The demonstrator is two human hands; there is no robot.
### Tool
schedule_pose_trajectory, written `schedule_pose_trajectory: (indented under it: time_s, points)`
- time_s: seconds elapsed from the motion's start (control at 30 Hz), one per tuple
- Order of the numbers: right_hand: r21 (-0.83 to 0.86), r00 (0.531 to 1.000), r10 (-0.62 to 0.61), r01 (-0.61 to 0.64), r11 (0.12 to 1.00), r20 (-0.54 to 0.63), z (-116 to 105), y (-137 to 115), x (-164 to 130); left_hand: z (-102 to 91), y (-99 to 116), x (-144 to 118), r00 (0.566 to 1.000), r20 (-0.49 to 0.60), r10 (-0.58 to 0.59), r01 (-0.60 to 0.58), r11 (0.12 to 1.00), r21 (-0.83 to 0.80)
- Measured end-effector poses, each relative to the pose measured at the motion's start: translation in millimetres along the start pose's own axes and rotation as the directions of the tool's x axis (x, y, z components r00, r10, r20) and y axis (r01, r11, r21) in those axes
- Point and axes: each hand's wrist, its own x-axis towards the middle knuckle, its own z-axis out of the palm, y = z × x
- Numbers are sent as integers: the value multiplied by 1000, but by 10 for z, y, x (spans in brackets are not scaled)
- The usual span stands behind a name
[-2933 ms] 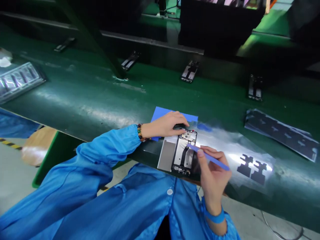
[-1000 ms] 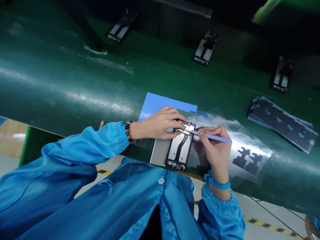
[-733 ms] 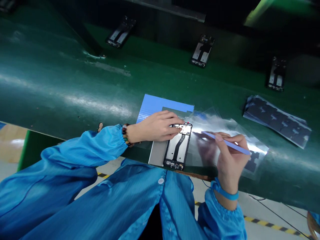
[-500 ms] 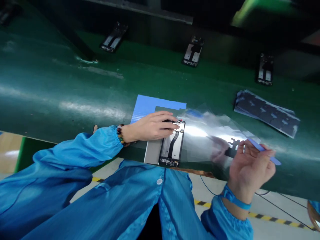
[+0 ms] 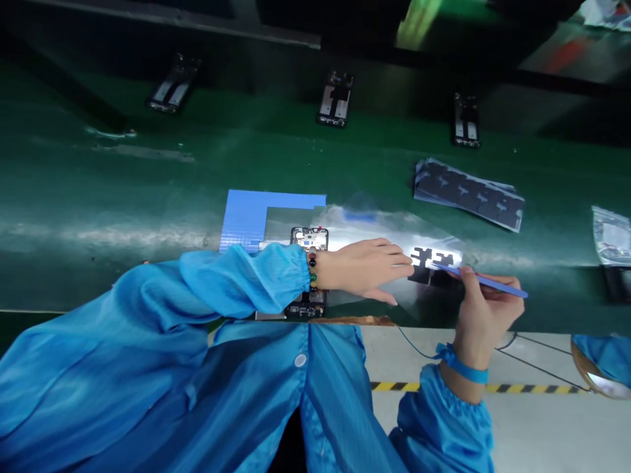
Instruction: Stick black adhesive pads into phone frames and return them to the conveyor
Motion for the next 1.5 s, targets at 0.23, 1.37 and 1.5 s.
schedule_pose_trajectory:
  time_s: [0.23, 1.37, 1.5]
  points:
    - [227, 995, 51, -70, 971, 91, 181, 12, 112, 53, -24, 3, 1000, -4, -20, 19, 998, -60]
    - [263, 851, 20, -185, 947, 525, 1189, -749, -1348, -566, -429, -1669, 890, -119, -441, 390, 869, -304]
    - [257, 847, 17, -180, 950, 531, 1183, -738, -1328, -556, -432, -1668, 888, -105, -448, 401, 866, -300]
